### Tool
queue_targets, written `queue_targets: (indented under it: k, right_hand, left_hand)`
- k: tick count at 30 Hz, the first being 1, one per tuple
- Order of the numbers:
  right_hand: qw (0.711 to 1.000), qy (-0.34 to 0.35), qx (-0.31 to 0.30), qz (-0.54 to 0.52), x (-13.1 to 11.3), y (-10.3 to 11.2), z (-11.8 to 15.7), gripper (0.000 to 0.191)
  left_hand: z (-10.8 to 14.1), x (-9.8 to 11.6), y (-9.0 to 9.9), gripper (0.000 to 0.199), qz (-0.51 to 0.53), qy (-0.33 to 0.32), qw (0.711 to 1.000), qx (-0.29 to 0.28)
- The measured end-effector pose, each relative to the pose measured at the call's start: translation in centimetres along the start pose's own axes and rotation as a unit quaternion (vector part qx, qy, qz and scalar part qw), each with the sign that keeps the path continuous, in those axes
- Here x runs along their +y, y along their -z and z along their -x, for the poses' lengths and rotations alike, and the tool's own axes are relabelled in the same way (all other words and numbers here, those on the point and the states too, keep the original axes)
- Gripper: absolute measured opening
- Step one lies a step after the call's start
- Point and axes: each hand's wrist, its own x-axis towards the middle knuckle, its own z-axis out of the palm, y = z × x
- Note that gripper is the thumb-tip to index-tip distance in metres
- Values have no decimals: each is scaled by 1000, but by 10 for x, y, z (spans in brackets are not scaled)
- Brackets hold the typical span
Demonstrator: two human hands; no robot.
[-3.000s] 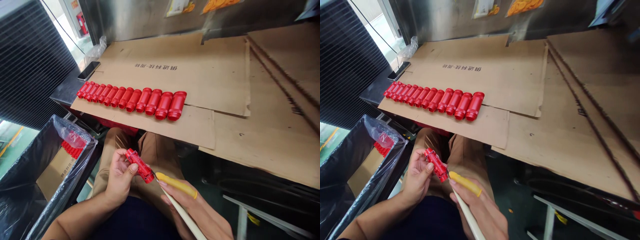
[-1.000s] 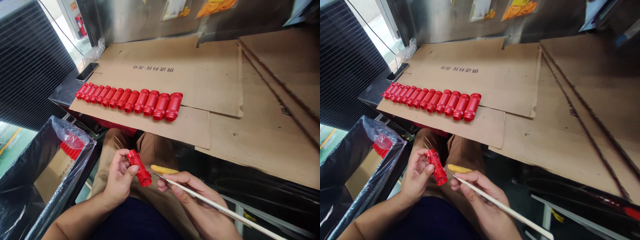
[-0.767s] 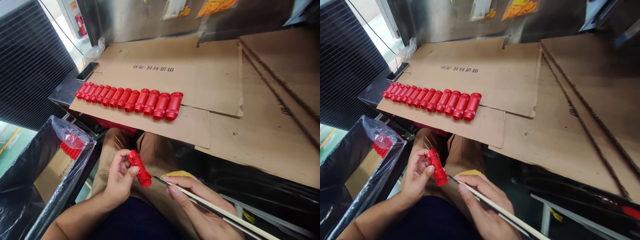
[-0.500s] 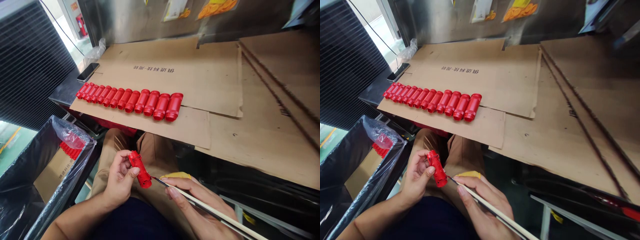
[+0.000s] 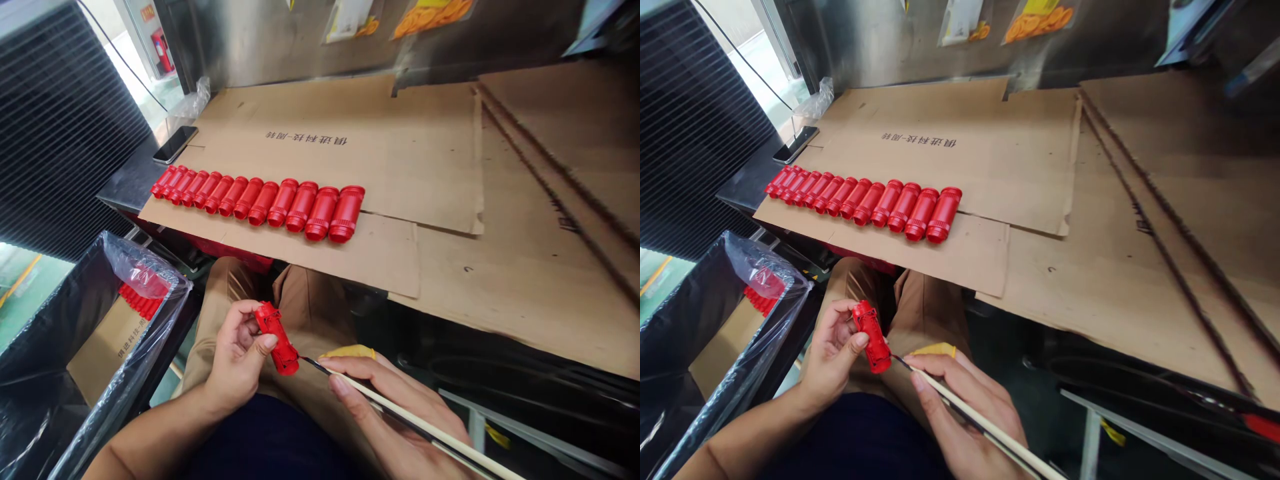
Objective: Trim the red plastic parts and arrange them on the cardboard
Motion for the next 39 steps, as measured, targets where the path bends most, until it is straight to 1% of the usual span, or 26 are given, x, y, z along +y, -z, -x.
queue_targets:
  k: [4,6,10,15,17,20,22,24,26,29,30,31,32,34,35,37,39]
  right_hand:
    - [998,-52,-25,-19,3,1,3,13]
    - [997,-64,-20,-28,7,2,7,12]
    - [999,-32,23,-23,8,2,10,11]
    - [1000,9,11,17,3,-3,2,16]
    - [1000,13,-3,28,4,-8,1,17]
    - [999,8,-44,28,7,-15,1,14]
    - [998,2,-57,28,9,-18,1,16]
    - [997,-3,-68,39,11,-19,3,17]
    - [993,-4,-103,53,14,-17,6,20]
    - [978,-3,-198,57,25,-10,11,25]
    - [974,-3,-218,58,28,-7,13,26]
    - [974,-1,-218,63,31,-5,13,26]
    - [978,6,-195,70,32,-2,14,23]
    - [989,31,-112,88,31,1,14,14]
    - [992,44,-72,92,28,2,14,15]
    - [994,64,-21,84,20,-1,15,32]
    - [997,59,6,57,12,-8,18,44]
  left_hand:
    - [-1,1,0,37,-1,11,1000,3]
    - [-2,0,1,38,3,13,1000,4]
    - [-4,0,2,36,10,0,1000,0]
    - [0,-1,2,34,-1,-16,1000,-6]
    - [3,-2,1,32,-23,-35,999,-11]
    - [7,-2,-1,29,-68,-90,994,-17]
    - [9,-2,-2,27,-87,-126,988,-24]
    - [9,-3,-1,27,-87,-137,986,-30]
    - [8,-3,0,28,-68,-110,991,-22]
    - [3,-3,3,33,-7,-28,1000,1]
    - [2,-3,3,36,19,-5,1000,4]
    - [0,-3,4,39,43,13,999,5]
    - [-1,-4,4,41,66,27,997,4]
    - [-3,-4,3,42,101,53,993,-1]
    - [-3,-3,3,41,114,65,991,-4]
    - [-3,-3,2,39,125,81,989,-11]
    - [-1,-3,1,36,113,79,990,-17]
